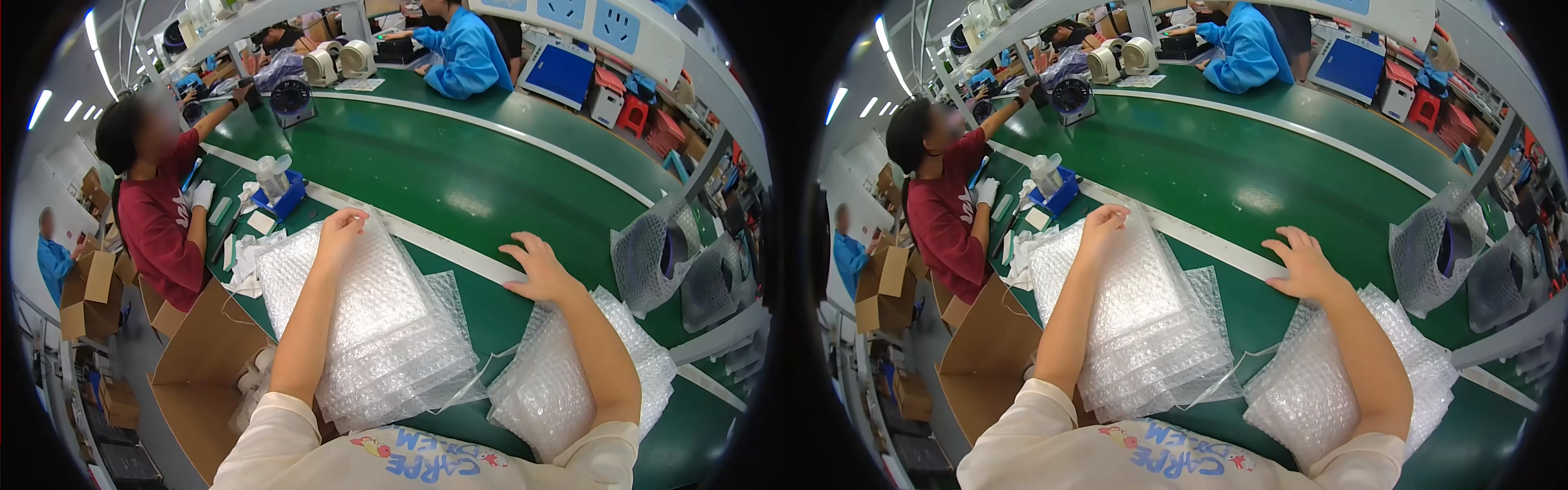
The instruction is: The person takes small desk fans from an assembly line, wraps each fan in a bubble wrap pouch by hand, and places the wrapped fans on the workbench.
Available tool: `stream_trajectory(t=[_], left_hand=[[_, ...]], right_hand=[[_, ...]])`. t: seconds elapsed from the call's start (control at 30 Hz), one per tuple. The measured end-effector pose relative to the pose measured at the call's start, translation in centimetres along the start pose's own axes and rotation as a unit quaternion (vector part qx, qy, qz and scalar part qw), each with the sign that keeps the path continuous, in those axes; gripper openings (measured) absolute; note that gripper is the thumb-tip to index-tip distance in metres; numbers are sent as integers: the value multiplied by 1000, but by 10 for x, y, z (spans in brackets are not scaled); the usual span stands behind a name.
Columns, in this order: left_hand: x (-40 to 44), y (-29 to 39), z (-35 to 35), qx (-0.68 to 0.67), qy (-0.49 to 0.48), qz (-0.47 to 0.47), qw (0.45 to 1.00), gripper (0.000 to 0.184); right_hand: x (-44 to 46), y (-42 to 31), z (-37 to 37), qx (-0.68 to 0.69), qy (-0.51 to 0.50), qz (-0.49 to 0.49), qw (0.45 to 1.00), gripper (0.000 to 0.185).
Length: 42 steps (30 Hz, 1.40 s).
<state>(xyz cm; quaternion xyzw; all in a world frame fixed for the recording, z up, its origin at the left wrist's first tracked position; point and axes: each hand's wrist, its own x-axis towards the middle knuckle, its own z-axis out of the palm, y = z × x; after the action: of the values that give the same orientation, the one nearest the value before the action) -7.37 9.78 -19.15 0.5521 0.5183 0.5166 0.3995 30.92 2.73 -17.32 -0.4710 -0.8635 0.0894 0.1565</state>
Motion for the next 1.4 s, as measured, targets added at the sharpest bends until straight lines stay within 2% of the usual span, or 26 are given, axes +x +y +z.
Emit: stream_trajectory(t=[0.17, 0.33, 0.4, 0.43, 0.5, 0.53, 0.6, 0.63, 0.7, 0.73, 0.8, 0.83, 0.9, 1.03, 1.13, 1.23, 1.33, 1.4], left_hand=[[0, 0, -2, 7, 0, 7, 1000, 12], [3, -5, -3, 2, -6, 12, 1000, 16], [1, -1, -1, -5, 20, 29, 999, 29], [0, 2, 1, -9, 33, 37, 999, 36], [0, 2, 5, 111, 106, 146, 977, 51], [0, 2, 6, 172, 141, 200, 954, 58], [-3, 5, 5, 227, 102, 229, 941, 67], [-5, 6, 5, 254, 82, 243, 933, 71], [-8, 9, 7, 300, 52, 276, 912, 63], [-8, 11, 8, 322, 39, 293, 900, 60], [-3, -11, 6, 436, -42, 185, 880, 49], [-4, -10, 7, 488, -84, 128, 859, 45], [-4, -8, 7, 484, -70, 110, 865, 37], [-5, -5, 10, 484, -47, 97, 868, 30], [-4, 11, 18, 533, -82, 14, 842, 30], [14, 16, 29, 618, -108, 3, 779, 26], [25, 2, 39, 676, -82, 60, 730, 24], [29, -5, 40, 590, -39, 55, 805, 23]], right_hand=[[2, -5, -5, 49, -33, 58, 997, 73], [3, -9, -7, 13, -18, 55, 998, 78], [4, -17, -15, 7, 11, 42, 999, 79], [5, -16, -15, -1, 49, -3, 999, 79], [7, -15, -15, -15, 126, -93, 988, 79], [7, -15, -13, -13, 159, -105, 982, 78], [9, -14, -6, -9, 223, -130, 966, 76], [8, -17, -6, -11, 204, -103, 974, 74], [7, -22, -12, -19, 163, -50, 985, 69], [6, -13, -6, -25, 91, -25, 995, 66], [2, 13, 13, -38, -53, 27, 998, 61], [1, 10, 10, -28, -47, 42, 998, 61], [-1, 1, 6, -6, -38, 74, 997, 60], [6, -14, -7, -2, 89, 27, 996, 61], [4, -8, 0, -2, -80, 95, 992, 62], [-3, -1, 5, 7, -146, 118, 982, 61], [-2, 3, 4, 20, -141, 113, 983, 60], [-3, 4, 4, 3, -141, 113, 983, 60]])
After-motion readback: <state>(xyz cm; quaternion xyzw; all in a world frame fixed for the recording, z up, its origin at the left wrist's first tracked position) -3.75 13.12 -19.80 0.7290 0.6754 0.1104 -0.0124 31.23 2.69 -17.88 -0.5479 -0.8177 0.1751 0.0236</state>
